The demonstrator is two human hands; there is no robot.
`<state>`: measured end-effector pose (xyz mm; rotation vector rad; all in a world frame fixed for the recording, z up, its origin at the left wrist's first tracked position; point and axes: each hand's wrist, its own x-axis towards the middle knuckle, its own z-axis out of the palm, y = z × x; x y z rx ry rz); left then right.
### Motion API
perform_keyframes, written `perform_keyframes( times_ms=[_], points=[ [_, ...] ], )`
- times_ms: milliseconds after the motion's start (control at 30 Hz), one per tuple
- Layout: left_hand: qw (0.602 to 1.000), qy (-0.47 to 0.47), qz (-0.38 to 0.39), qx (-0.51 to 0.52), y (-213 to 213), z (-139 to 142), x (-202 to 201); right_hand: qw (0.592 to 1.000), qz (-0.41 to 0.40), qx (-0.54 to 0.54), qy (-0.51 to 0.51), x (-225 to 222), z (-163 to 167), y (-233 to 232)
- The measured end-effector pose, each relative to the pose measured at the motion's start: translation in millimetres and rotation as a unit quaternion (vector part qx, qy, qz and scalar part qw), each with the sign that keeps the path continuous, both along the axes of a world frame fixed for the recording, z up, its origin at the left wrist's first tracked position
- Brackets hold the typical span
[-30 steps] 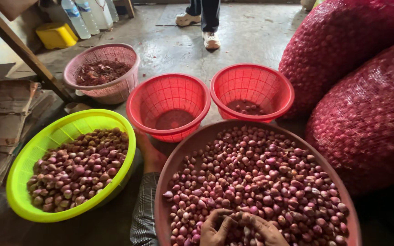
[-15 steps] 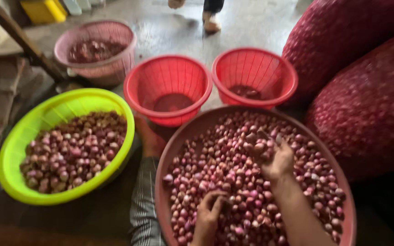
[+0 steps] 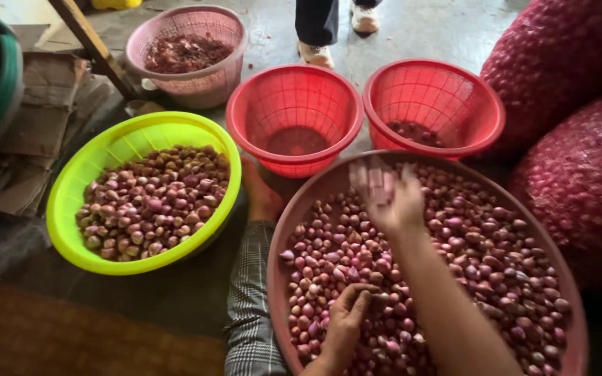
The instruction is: The person sits on the floor and sorts shallots by hand, picking individual bulbs from a large basin, removing loose outer skins and roots, and placing the cleaned shallots into a green bowl while discarding debris into a nearby basket.
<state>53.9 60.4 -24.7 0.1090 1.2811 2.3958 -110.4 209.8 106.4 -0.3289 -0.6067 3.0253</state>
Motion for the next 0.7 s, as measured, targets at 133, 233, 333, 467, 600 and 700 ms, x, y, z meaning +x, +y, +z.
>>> perform_keyframes(
  times_ms=[133, 233, 333, 467, 600, 700],
  points=[
    [0.992, 0.070, 0.018, -0.101, -5, 5, 5, 0.991, -0.023, 0.124, -0.049, -69, 60, -5],
    [0.982, 0.132, 0.032, -0.131, -11, 10, 2, 0.967, -0.018, 0.249, -0.058, -44, 52, 5],
    [0.952, 0.230, 0.059, -0.195, -17, 14, 2, 0.948, 0.066, 0.309, 0.043, 41, 26, 33],
    [0.987, 0.115, 0.010, -0.112, -18, 27, 10, 0.851, 0.075, 0.507, -0.117, 148, 10, 59],
    [0.921, 0.274, -0.014, -0.275, -29, 45, 19, 0.742, 0.062, 0.655, -0.127, 234, 4, 63],
    [0.803, 0.467, -0.021, -0.370, -27, 50, 30, 0.695, 0.066, 0.709, -0.100, 265, -10, 61]
  ],
)
